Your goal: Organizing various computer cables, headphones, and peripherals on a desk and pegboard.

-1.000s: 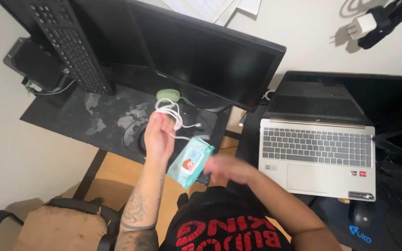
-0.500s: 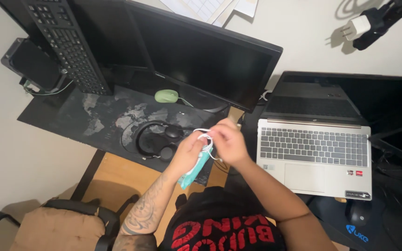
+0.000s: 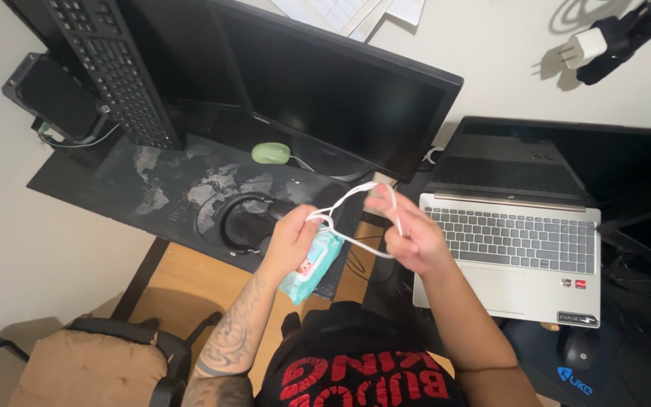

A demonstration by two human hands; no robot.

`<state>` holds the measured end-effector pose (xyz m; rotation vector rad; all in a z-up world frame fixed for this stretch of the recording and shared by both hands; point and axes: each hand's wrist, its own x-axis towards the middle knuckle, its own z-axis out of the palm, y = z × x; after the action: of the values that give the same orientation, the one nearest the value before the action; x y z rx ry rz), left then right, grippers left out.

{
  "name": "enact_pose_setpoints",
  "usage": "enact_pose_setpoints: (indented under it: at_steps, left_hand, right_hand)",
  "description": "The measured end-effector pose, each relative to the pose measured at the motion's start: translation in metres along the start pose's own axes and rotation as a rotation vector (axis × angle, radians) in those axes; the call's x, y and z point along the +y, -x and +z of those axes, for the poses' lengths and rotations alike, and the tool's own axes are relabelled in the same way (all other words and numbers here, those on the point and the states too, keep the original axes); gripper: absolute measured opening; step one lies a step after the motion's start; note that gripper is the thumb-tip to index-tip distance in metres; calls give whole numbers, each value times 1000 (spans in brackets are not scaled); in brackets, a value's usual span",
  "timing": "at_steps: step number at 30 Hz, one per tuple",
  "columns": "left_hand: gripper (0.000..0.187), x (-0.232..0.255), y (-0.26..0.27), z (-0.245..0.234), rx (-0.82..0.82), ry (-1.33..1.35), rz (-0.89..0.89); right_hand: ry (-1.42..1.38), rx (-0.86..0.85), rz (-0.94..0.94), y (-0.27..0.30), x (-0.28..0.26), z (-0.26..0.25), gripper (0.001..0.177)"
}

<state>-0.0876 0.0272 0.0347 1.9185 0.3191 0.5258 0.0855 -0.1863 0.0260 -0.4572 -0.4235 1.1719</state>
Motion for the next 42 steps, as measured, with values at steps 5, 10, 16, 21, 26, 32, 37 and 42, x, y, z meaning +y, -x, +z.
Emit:
enact_pose_setpoints:
  at_steps: [5,10,16,21,26,32,37,42]
  left_hand:
    - [12,-7,0,-20,43,-72,145]
    - [10,-29,-7,-45,19,-13,28]
    - [15,-21,-13,-53,-3,6,-4]
    - [15,-81,-24,-83,-174,308,-31]
    - [5,-44,-24,-71,-243,412,104]
    - [10,-23,-25,-73,115,-348,297]
    - [10,-69,-30,-107,354,-471,125]
    - [7,-104,-27,-136,481,-454,111]
  right_hand:
    - [568,23,219,14,-25,12,39]
    - [870,-264,56,26,-26,-42,25]
    - [223,-223,-203,33,-37,-3,26]
    - [124,-68,-37,44,-53,-21,24]
    - [78,-9,-126,33,-55,-20,19]
    - [-40,-148,-224,38,-67,-26,22]
    - [-3,-98,-287,53,-80,-23,25]
    - [155,100,-453,58,-104,-60,26]
